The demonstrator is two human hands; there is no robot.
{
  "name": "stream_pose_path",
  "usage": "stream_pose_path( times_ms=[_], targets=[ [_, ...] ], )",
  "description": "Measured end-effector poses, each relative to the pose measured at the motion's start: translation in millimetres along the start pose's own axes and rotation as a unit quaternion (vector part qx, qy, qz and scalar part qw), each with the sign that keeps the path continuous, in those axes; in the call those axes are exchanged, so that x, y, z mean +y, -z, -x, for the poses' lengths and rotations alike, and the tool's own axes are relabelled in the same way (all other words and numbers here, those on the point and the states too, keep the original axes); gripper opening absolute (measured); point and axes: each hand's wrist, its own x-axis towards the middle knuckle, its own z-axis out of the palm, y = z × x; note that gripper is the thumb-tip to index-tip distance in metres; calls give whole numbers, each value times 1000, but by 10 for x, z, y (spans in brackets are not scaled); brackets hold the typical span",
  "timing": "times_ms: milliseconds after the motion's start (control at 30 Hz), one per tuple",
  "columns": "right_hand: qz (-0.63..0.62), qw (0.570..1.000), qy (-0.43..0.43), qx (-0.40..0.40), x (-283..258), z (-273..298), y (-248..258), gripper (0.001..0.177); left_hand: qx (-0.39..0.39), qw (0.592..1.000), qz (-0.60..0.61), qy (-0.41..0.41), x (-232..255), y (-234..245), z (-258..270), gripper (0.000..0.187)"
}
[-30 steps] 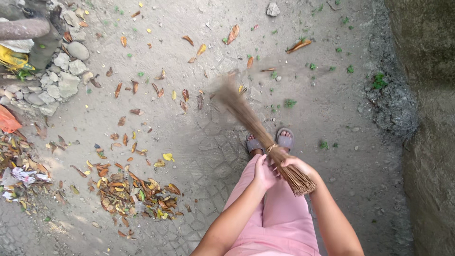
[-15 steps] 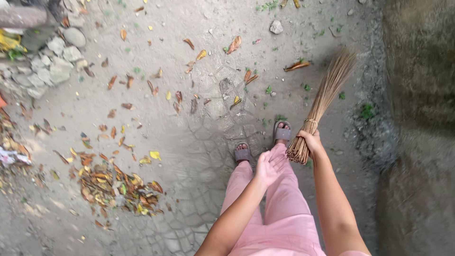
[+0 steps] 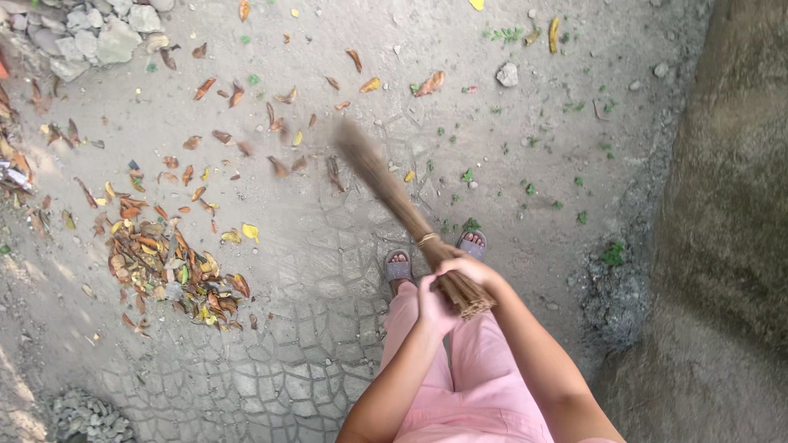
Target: The person sweeps leaves on a stone patio and adjusts a bundle of sticks by hand.
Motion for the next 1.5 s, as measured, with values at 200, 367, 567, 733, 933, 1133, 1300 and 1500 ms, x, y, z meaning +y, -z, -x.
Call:
stream_pose_path(
  times_ms=[200,367,567,733,933,1133,1300,1500],
  targets=[
    [-92,974,45,203,-755,836,762,69,-50,987,-120,91,-467,-688,-330,55],
    [-81,940,174,281,-1302,1095,1746,67,-103,975,-171,94,-390,-1155,-579,61],
    [-137,946,79,283,-1808,573,2826,48,-96,984,-132,68,-90,-1333,-739,62],
    [219,933,39,284,-1756,-342,2342,45,35,982,-177,53,151,-1293,-1117,56],
    [221,973,-29,56,-1709,-704,928,77,122,987,-101,-8,432,-1191,-1505,60],
    [196,977,36,-73,-2166,-505,672,80,59,995,-71,-30,758,-1717,-1329,59],
    [157,972,17,171,-2827,-250,1358,94,48,992,-118,0,730,-2165,-1375,63],
    [170,924,107,326,-3797,-611,2540,80,-10,997,-74,16,720,-2436,-1508,65]
  ],
)
